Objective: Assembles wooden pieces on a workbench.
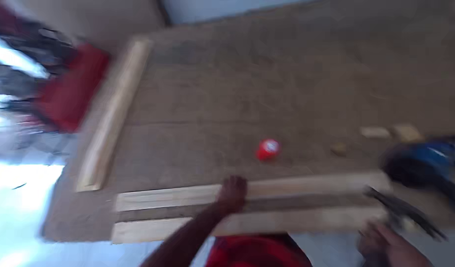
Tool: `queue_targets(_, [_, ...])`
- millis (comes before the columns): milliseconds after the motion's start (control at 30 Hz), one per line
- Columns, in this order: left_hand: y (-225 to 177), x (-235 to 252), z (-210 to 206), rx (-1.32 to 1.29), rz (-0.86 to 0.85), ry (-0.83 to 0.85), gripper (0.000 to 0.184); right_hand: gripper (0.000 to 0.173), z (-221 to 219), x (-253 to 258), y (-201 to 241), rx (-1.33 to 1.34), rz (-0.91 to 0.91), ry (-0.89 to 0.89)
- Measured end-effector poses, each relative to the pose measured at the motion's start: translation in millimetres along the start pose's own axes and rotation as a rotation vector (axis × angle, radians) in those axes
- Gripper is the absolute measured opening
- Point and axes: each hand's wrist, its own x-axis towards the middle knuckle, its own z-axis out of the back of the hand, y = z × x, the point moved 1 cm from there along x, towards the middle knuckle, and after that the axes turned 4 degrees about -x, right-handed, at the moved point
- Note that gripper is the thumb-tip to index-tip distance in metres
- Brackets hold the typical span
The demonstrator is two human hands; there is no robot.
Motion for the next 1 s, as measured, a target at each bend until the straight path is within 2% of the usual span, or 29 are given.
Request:
queue_targets(33, [-0.2,4.5,-4.5,0.016,-0.02,-0.006,0.072,0.024,0.1,-5.2,-4.9,0.004,-0.008,-0.137])
queue_targets(100, [-1.9,18.6,-4.5,0.064,-0.033,0.001,0.078,0.017,4.1,-9.3,-13.2,0.01,-0.03,-0.266])
queue_targets(167, [-1.6,21.3,-4.6,0.115,-0.061,-0.037,0.074,0.02,16.2,-13.7,-22.5,-0.03,-0.062,-0.267])
queue_targets(233, [0.3,11.5,2.5,0.184,-0.063,-0.098,0.061,0.025,23.7,-17.2,-25.8,-0.104,-0.086,-0.258])
queue_targets(333, [13.6,-11.3,6.2,0.213,-0.055,-0.299,0.05,0.025,31.7,-22.8,-32.2,-0.25,-0.055,-0.25])
queue_targets(433, [46.4,-27.2,-19.2,0.218,-0.172,-0.518,0.061,0.023,39.4,-22.2,-41.7,-0.439,0.064,-0.205])
queue_targets(533, [68.1,-39.2,-49.3,0.222,-0.317,-0.544,0.067,0.023,42.1,-16.8,-52.0,-0.661,0.104,-0.201])
queue_targets(633, [67.7,-46.5,-70.4,0.143,-0.313,-0.554,0.07,0.03,48.4,-7.6,-63.3,-0.802,0.088,-0.202])
queue_targets(700, [64.7,-46.8,-76.5,0.092,-0.277,-0.56,0.068,0.032,54.7,-0.3,-67.0,-0.864,0.08,-0.193])
queue_targets(833, [42.7,-43.4,-67.2,0.004,-0.183,-0.55,0.079,0.034,72.9,12.2,-62.0,-0.918,0.079,-0.178])
queue_targets(1000, [-24.3,-0.1,-58.1,-0.1,-0.07,-0.547,0.068,0.039,98.2,40.7,-23.9,-1.038,0.113,-0.14])
